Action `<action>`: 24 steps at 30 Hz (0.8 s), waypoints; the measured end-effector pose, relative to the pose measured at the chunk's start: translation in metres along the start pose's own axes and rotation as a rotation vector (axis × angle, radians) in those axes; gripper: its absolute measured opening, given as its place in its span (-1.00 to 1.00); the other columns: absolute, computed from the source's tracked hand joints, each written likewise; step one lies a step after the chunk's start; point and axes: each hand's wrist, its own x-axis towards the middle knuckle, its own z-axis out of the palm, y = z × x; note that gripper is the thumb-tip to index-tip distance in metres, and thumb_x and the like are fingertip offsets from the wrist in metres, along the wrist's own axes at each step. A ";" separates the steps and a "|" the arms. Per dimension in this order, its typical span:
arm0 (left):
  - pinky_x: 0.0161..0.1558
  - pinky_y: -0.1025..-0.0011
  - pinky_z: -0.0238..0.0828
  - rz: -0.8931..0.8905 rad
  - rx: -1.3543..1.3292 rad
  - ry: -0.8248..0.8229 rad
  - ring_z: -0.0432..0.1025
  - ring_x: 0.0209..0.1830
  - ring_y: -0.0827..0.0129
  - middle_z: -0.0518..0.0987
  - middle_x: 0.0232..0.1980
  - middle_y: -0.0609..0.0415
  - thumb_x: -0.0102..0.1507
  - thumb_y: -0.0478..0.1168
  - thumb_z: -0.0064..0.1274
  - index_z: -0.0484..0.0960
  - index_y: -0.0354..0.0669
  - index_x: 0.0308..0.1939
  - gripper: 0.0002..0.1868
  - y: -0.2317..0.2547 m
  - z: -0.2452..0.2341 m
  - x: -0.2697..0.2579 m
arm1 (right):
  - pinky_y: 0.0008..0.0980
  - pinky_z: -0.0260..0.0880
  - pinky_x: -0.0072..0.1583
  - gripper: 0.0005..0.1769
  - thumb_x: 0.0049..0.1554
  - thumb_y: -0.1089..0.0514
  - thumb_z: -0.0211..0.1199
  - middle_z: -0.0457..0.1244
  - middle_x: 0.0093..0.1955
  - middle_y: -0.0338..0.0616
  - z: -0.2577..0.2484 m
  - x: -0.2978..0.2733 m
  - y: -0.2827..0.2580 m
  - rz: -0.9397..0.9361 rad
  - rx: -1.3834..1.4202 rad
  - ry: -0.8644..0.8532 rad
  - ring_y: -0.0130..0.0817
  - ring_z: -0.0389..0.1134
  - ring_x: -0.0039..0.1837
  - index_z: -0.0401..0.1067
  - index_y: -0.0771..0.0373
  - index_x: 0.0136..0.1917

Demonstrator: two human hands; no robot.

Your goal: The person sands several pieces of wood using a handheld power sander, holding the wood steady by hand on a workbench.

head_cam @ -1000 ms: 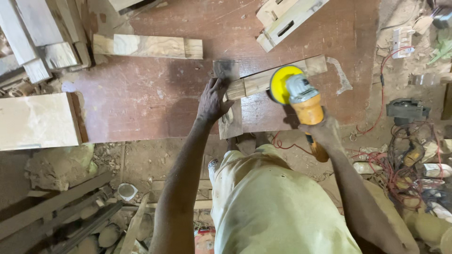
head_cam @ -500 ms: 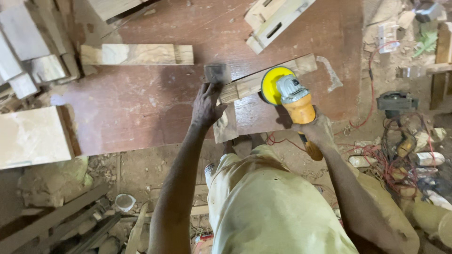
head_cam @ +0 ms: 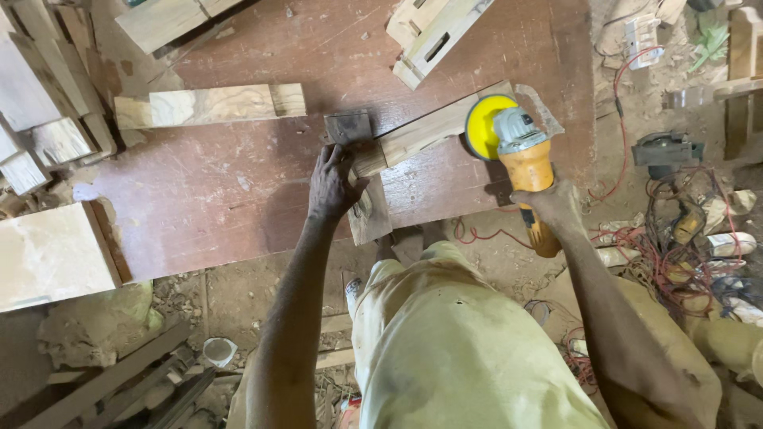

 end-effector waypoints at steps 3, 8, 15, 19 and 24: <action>0.25 0.16 0.39 -0.006 -0.016 -0.001 0.29 0.29 0.06 0.44 0.22 0.01 0.03 -0.09 0.40 0.59 -0.22 0.16 -0.35 0.000 0.000 -0.002 | -0.16 0.43 0.13 -0.23 -0.26 0.08 0.59 0.44 0.02 0.00 0.008 -0.010 -0.011 -0.042 -0.049 -0.025 -0.14 0.48 0.05 0.46 0.24 0.23; 0.25 0.14 0.36 0.029 -0.059 0.031 0.28 0.28 0.03 0.44 0.22 0.00 0.02 -0.09 0.40 0.60 -0.22 0.15 -0.34 0.001 -0.003 -0.001 | -0.11 0.43 0.13 -0.21 -0.30 0.03 0.60 0.43 0.01 0.03 0.026 -0.034 -0.049 -0.119 -0.056 -0.138 -0.08 0.47 0.06 0.45 0.21 0.19; 0.27 0.16 0.36 0.054 -0.061 0.053 0.29 0.29 0.05 0.46 0.25 0.00 0.02 -0.10 0.40 0.60 -0.24 0.05 -0.43 -0.004 0.000 -0.001 | -0.10 0.46 0.07 -0.23 -0.34 -0.05 0.59 0.43 -0.05 0.05 0.044 -0.056 -0.089 -0.153 -0.140 -0.245 -0.07 0.50 0.01 0.44 0.21 0.11; 0.27 0.15 0.36 0.068 -0.074 0.070 0.29 0.28 0.05 0.45 0.20 -0.01 0.01 -0.10 0.41 0.61 -0.24 0.12 -0.36 -0.004 -0.001 -0.001 | -0.09 0.46 0.06 -0.23 -0.39 -0.03 0.59 0.44 -0.09 0.05 0.049 -0.061 -0.093 -0.172 -0.163 -0.286 -0.04 0.50 -0.01 0.44 0.20 0.08; 0.25 0.15 0.37 0.058 -0.085 0.047 0.29 0.27 0.05 0.44 0.19 0.00 0.01 -0.11 0.42 0.60 -0.23 0.15 -0.33 -0.003 -0.003 -0.002 | -0.07 0.45 0.08 -0.21 -0.31 -0.07 0.61 0.42 -0.06 0.08 0.049 -0.056 -0.091 -0.112 -0.260 -0.287 0.00 0.47 0.02 0.41 0.18 0.14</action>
